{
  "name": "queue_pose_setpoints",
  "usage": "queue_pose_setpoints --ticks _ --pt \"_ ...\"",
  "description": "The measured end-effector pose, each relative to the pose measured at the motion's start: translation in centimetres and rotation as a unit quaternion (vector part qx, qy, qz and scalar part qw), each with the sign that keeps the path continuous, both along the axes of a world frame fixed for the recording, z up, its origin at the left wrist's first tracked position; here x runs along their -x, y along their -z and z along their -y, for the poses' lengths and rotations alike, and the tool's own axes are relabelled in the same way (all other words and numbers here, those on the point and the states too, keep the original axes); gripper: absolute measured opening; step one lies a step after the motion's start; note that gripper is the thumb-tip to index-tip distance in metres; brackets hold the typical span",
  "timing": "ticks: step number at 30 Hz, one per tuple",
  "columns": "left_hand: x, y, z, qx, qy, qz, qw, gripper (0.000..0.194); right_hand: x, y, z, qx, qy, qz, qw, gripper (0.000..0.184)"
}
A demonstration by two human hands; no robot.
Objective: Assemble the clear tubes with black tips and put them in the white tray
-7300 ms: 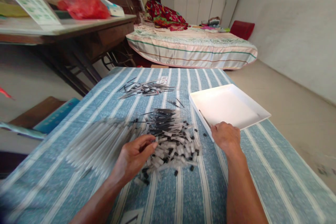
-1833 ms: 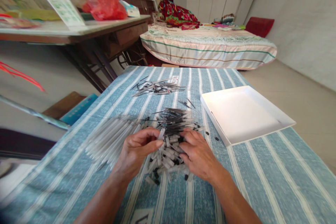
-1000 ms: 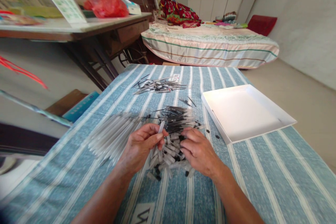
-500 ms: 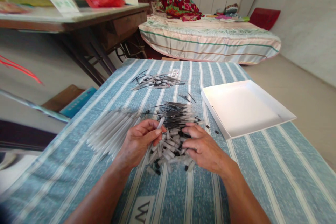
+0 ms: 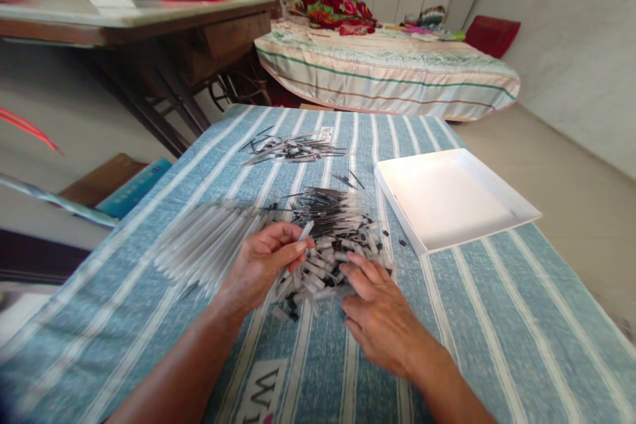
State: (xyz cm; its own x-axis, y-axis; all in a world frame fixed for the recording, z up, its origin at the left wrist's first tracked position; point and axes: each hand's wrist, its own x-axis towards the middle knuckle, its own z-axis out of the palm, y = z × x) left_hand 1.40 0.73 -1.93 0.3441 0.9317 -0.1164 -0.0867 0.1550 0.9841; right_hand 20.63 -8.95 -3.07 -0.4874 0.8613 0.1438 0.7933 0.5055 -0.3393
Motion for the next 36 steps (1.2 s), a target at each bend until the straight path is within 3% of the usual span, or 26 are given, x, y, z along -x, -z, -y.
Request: queue_pose_setpoints --ticks 12,20,27,36 --pt "-0.2 -0.5 0.2 0.012 0.009 -0.04 0.999 0.019 1.5 1.5 0.1 -0.023 0.03 0.033 0.999 0.011" --pt "-0.1 -0.8 0.5 0.02 0.019 -0.047 0.999 0.017 1.8 1.8 -1.3 -0.084 0.023 -0.095 0.992 0.023" --pt "-0.1 -0.7 0.5 0.005 0.032 -0.071 0.997 0.015 1.5 2.8 -2.5 -0.154 0.08 -0.233 0.957 0.022" --pt "-0.2 0.1 0.4 -0.002 0.039 -0.089 0.995 0.016 1.4 1.9 -5.9 -0.101 0.2 -0.3 0.927 0.011"
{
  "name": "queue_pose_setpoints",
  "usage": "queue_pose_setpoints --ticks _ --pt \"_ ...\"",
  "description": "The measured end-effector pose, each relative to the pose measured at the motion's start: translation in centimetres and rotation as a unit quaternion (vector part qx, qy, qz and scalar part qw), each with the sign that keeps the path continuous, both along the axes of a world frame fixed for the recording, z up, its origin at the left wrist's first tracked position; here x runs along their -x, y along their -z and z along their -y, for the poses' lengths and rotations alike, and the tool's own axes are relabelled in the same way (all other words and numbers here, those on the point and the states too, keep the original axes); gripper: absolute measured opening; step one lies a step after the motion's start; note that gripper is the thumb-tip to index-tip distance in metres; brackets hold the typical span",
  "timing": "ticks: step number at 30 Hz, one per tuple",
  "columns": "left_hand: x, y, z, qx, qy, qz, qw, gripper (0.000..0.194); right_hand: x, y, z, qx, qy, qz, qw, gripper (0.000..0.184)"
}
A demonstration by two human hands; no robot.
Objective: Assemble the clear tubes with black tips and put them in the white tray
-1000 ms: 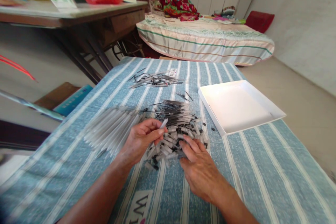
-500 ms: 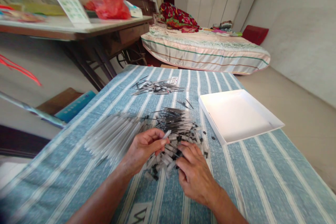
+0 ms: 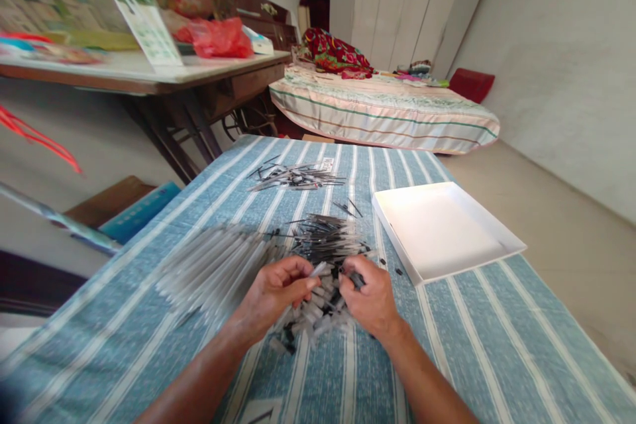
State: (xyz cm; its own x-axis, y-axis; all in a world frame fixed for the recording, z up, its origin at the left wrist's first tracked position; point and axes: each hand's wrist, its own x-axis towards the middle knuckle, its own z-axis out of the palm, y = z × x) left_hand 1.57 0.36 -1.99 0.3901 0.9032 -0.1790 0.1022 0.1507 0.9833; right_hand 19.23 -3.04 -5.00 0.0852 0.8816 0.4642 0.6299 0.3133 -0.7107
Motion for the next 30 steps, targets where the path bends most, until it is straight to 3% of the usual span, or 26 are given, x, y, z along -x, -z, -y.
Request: queue_pose_setpoints --ticks 6,16,21,26,30 --pt "0.0 -0.3 0.0 0.003 -0.008 -0.005 1.0 0.014 0.9 -0.6 -1.0 -0.004 -0.038 -0.031 0.999 0.012" --pt "-0.1 -0.2 0.0 -0.011 -0.002 0.02 1.0 0.014 1.8 -1.4 -0.9 -0.085 -0.075 0.077 0.99 0.013" --pt "-0.1 -0.5 0.1 -0.035 -0.002 -0.016 0.999 0.02 2.3 -1.6 -0.5 -0.129 -0.103 0.118 0.979 0.016" --pt "0.0 -0.9 0.4 -0.01 0.007 -0.013 1.0 0.027 2.4 -2.1 -0.1 -0.118 -0.126 0.068 0.983 0.017" --pt "0.1 -1.1 0.6 0.016 0.017 0.009 1.0 0.023 2.3 -2.4 0.1 -0.065 -0.132 -0.019 0.989 0.013"
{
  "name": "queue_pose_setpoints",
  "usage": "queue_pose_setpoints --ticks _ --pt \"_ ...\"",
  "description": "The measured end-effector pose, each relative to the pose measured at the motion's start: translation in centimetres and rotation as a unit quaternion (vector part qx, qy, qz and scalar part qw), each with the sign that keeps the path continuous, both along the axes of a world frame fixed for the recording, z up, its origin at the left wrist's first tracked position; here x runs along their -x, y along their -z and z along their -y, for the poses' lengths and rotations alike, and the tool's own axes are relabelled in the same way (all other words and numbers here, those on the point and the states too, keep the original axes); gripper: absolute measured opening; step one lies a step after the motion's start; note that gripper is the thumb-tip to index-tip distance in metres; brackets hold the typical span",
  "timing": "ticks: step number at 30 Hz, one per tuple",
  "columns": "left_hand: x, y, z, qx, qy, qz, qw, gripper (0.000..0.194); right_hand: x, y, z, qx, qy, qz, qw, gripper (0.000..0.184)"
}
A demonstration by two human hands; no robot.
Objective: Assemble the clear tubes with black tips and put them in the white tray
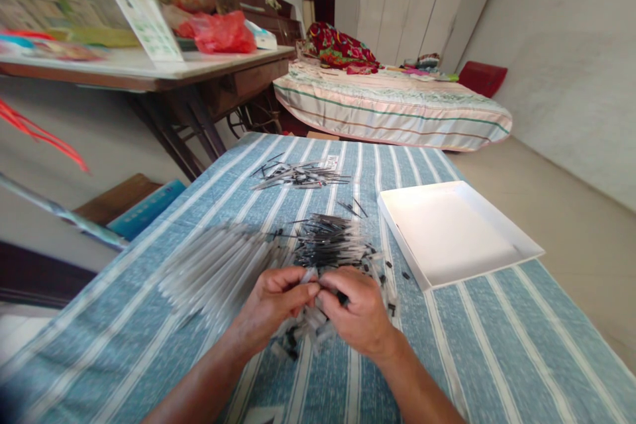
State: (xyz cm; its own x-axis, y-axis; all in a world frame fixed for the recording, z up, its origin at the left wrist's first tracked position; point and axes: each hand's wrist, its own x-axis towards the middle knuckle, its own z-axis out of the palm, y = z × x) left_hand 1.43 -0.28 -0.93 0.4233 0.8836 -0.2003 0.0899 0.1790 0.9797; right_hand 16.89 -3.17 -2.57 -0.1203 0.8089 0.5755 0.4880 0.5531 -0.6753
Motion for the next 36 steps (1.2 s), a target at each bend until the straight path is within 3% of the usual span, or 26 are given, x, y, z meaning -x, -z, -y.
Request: queue_pose_setpoints --ticks 5,10,19,31,36 --pt "0.1 -0.4 0.1 0.02 0.016 0.023 0.999 0.028 -0.5 0.2 0.1 0.08 0.007 -0.091 0.993 0.007" --pt "0.0 -0.4 0.1 -0.011 0.041 -0.011 0.999 0.027 -1.8 -0.1 0.0 0.112 0.043 -0.139 0.983 0.011" --pt "-0.2 0.2 0.2 -0.15 0.064 -0.091 0.982 0.031 -2.5 -0.8 -0.3 0.057 0.006 0.005 0.998 0.013" --pt "-0.1 0.6 0.1 -0.242 0.095 -0.161 0.952 0.025 -2.7 -0.9 -0.2 0.049 -0.024 0.048 0.997 0.011" --pt "-0.1 0.7 0.2 -0.299 0.095 -0.212 0.926 0.026 -2.8 -0.9 -0.2 0.056 -0.03 0.098 0.993 0.012"
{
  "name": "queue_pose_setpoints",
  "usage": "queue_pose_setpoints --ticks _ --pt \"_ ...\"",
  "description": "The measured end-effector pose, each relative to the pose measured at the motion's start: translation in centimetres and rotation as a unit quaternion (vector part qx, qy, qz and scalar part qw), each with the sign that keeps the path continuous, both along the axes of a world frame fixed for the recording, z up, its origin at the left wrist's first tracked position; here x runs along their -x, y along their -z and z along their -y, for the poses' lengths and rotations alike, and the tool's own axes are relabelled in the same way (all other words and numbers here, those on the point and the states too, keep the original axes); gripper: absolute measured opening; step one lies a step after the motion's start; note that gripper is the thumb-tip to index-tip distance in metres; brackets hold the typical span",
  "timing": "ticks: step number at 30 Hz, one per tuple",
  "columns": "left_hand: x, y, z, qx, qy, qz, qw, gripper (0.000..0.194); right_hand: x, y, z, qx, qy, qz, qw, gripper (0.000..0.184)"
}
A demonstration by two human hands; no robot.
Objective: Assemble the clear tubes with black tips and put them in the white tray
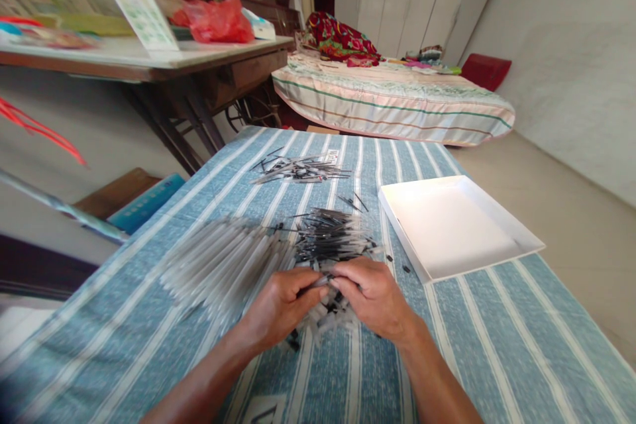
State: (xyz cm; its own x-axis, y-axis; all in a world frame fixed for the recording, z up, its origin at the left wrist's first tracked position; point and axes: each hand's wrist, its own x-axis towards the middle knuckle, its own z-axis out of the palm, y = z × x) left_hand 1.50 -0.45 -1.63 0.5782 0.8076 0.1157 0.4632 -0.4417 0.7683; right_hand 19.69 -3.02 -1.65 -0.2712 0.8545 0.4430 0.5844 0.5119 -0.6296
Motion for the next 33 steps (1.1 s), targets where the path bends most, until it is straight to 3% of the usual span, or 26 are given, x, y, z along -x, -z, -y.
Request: queue_pose_setpoints --ticks 8,17,29,33 --pt "0.1 0.2 0.0 -0.029 0.028 -0.054 0.998 0.027 -0.2 0.0 0.0 0.054 -0.022 0.039 0.998 0.014" --pt "0.2 0.0 0.1 0.028 0.071 -0.113 0.991 0.028 -0.7 -0.3 0.0 0.154 -0.083 0.029 0.984 0.012" --pt "0.0 -0.2 0.3 0.032 0.064 -0.119 0.99 0.028 -0.4 0.4 0.2 0.186 -0.062 0.019 0.981 0.035" --pt "0.1 -0.1 0.3 0.027 0.059 -0.114 0.991 0.028 -0.8 0.7 0.2 0.193 -0.068 -0.019 0.979 0.02"
